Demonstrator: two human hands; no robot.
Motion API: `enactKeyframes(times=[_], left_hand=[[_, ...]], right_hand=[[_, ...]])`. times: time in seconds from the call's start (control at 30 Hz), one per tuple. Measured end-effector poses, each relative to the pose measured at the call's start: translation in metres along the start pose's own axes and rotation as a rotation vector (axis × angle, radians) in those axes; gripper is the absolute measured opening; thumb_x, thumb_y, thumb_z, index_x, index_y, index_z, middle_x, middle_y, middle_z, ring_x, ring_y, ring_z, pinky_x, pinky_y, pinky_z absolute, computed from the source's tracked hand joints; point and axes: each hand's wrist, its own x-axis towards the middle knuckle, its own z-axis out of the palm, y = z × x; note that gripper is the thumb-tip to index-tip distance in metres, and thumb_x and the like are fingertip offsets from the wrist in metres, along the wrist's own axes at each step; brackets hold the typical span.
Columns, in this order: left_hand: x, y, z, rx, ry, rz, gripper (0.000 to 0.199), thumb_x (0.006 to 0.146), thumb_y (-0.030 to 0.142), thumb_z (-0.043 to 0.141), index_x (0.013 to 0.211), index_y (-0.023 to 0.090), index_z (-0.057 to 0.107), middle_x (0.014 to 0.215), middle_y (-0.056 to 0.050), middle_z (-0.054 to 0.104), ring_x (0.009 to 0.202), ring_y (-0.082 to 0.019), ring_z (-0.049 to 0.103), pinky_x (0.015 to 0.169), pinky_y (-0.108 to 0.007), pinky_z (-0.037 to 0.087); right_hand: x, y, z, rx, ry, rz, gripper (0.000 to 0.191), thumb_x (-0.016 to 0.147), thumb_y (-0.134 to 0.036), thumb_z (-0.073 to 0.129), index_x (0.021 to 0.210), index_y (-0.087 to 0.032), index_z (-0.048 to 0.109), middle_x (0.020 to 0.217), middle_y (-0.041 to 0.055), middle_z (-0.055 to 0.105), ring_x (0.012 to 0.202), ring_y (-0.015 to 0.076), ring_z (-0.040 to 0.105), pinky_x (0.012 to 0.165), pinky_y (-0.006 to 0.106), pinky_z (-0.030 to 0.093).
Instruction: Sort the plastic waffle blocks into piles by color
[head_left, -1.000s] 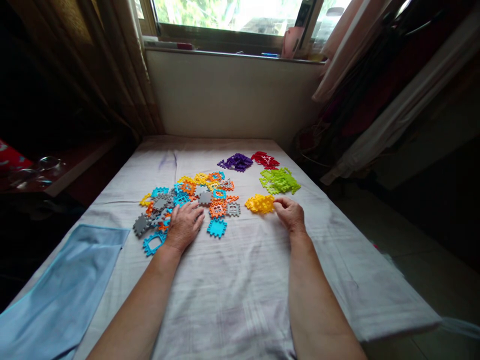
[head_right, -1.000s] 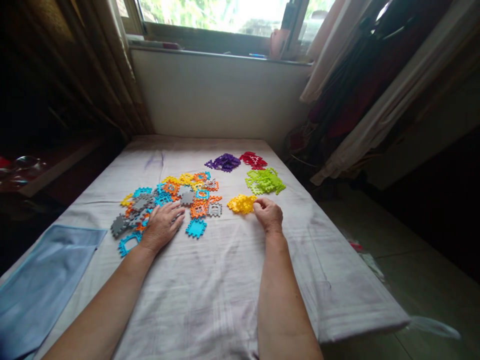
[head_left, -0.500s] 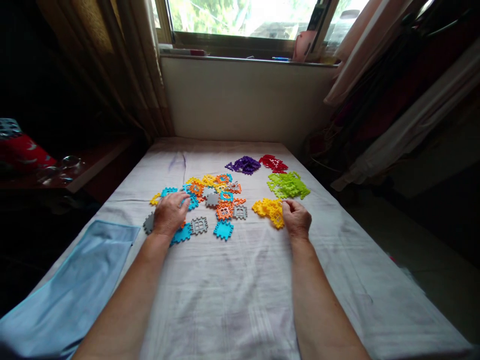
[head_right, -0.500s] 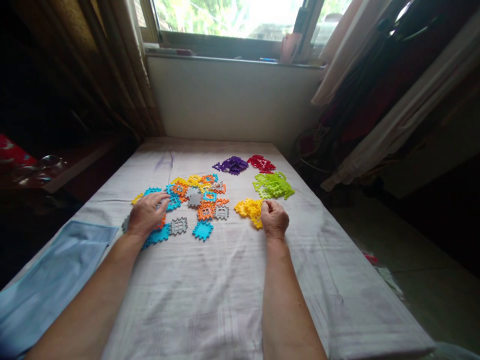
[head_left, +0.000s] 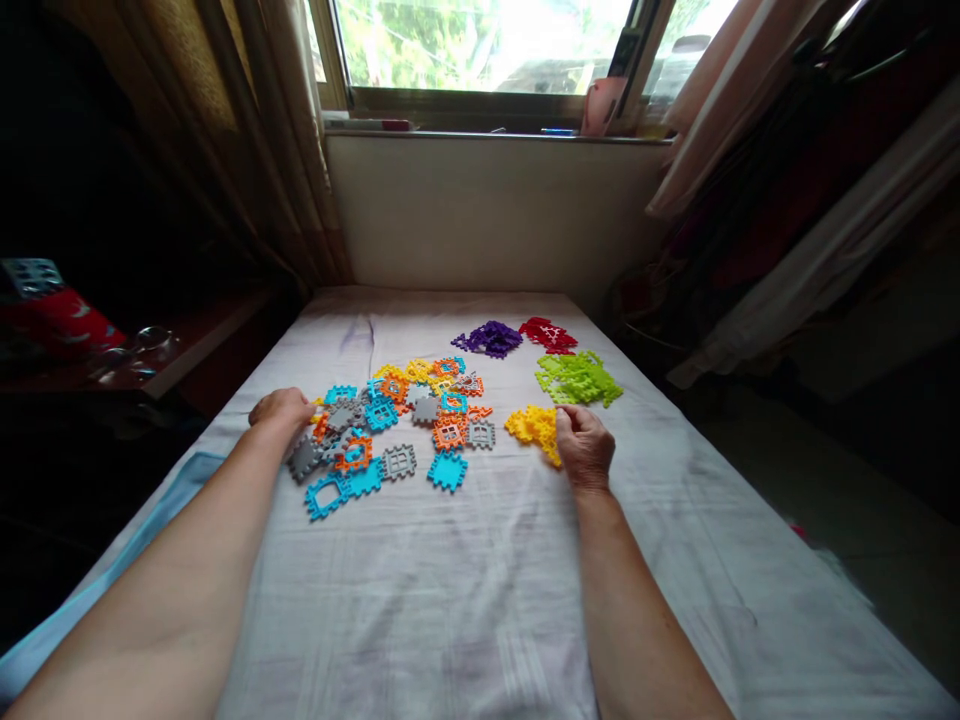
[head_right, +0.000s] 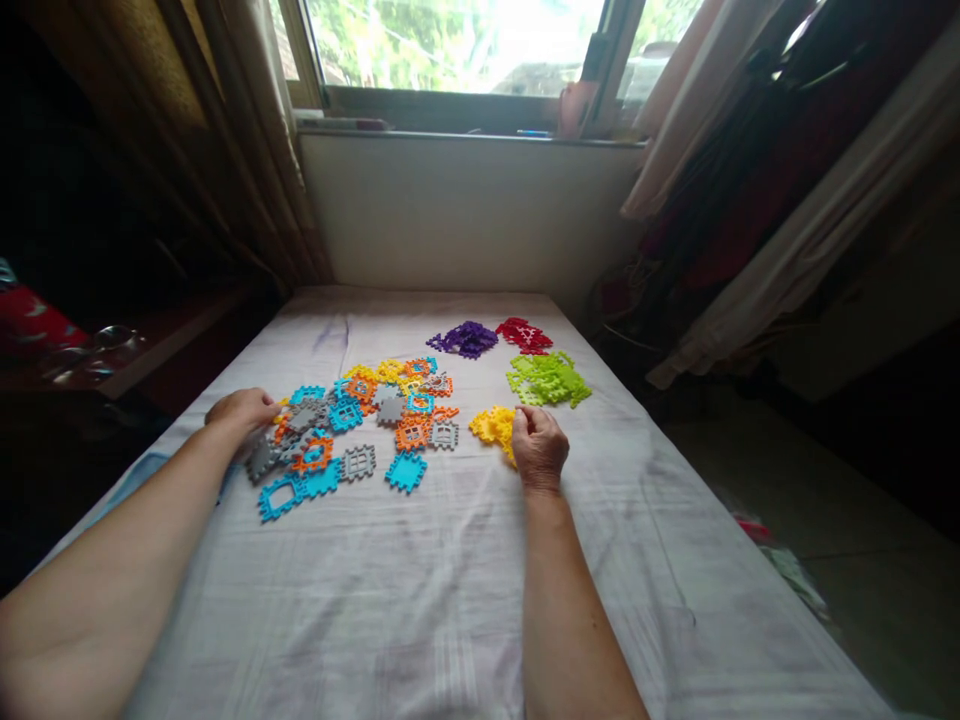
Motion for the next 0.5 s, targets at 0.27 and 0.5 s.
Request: enactKeyframes(times=[0.27, 0.5], left_hand=[[-0.023, -0.004, -0.017, -0.209, 0.204, -0.074, 0.025, 0.078, 0.034, 0.055, 0.097, 0.02, 0.066, 0.103, -0.016, 0.072, 0.098, -0.035, 0.068, 0.081, -0.044, 0.053], [-0.078, 0.043, -0.019, -0.771, 0.314, 0.144, 0.033, 0.082, 0.04, 0.055, 0.105, 0.018, 0.062, 0.098, -0.008, 0.071, 0.084, -0.02, 0.069, 0.075, -0.032, 0.055]], right_hand=[[-0.007, -0.024, 0.006, 0.054, -0.064, -0.104, 0.033, 0.085, -0.036, 0.045, 0.083, -0.019, 0.073, 0.081, 0.0088, 0.074, 0.073, 0.0202, 0.066, 0.075, 0.031, 0.051], [-0.025, -0.054, 0.015, 0.157, -0.228, -0.183, 0.031, 0.086, -0.035, 0.047, 0.085, -0.02, 0.074, 0.084, 0.0078, 0.075, 0.069, 0.0178, 0.066, 0.072, 0.029, 0.052]])
